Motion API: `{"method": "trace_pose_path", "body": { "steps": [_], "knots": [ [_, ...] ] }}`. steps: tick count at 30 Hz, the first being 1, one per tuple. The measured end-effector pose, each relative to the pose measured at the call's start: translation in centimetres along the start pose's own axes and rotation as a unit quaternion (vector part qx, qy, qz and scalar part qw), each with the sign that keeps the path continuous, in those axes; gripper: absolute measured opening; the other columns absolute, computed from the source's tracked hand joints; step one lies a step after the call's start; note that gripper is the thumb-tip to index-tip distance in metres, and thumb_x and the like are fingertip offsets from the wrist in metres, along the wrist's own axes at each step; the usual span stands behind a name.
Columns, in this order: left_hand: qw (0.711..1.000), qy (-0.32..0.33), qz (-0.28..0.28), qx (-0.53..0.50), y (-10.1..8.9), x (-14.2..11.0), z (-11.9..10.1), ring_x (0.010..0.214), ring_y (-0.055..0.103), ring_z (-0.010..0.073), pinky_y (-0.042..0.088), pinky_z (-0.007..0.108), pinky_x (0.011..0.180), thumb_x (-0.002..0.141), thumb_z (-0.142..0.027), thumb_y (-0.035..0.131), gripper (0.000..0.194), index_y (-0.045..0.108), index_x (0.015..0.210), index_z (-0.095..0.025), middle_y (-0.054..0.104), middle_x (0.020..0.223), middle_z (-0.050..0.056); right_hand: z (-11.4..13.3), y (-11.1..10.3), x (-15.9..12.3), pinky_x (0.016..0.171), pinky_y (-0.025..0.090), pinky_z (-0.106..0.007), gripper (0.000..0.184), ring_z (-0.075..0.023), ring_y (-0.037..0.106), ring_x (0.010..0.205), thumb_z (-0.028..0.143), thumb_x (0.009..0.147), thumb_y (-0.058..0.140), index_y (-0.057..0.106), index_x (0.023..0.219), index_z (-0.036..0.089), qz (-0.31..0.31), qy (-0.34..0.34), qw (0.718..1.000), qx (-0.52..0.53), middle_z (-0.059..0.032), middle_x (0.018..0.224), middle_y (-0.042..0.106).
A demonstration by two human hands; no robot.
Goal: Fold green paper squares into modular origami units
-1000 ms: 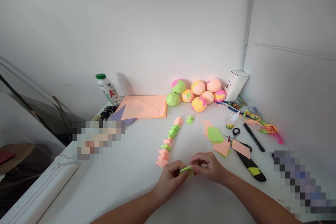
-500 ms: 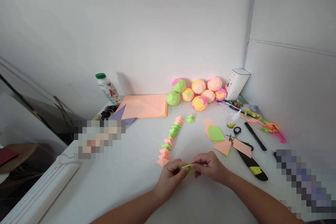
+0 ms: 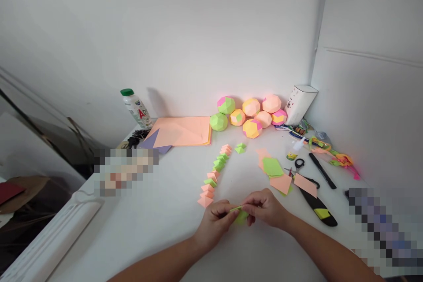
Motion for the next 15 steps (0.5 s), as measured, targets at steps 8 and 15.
{"method": "trace_pose_path", "body": {
  "steps": [8, 15],
  "knots": [
    [0.999, 0.017, 0.018, 0.044, 0.1, -0.3, -0.6, 0.053, 0.042, 0.0110, 0.035, 0.023, 0.052, 0.085, -0.040, 0.052, 0.036, 0.072, 0.067, -0.016, 0.041, 0.055, -0.002, 0.0, 0.0, 0.0, 0.043, 0.048, -0.019, 0.028, -0.0121, 0.062, 0.044, 0.037, 0.079, 0.063, 0.069, 0.074, 0.011, 0.003, 0.011, 1.000, 0.010, -0.0015, 0.052, 0.063],
    [0.998, 0.061, 0.006, 0.011, -0.3, -0.2, -1.4, 0.066, 0.048, 0.0151, 0.039, 0.026, 0.063, 0.089, -0.039, 0.043, 0.038, 0.063, 0.069, -0.015, 0.050, 0.069, 0.002, -0.8, -0.4, 0.2, 0.042, 0.046, -0.019, 0.027, -0.0117, 0.060, 0.042, 0.037, 0.078, 0.064, 0.066, 0.072, 0.011, -0.007, 0.051, 0.997, 0.064, -0.0011, 0.049, 0.063]
  ]
}}
Point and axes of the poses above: each hand's wrist, its own x-axis towards the middle knuckle, its own y-axis out of the palm, z = x × y, the point moved 5 cm from there along x, towards the middle knuckle
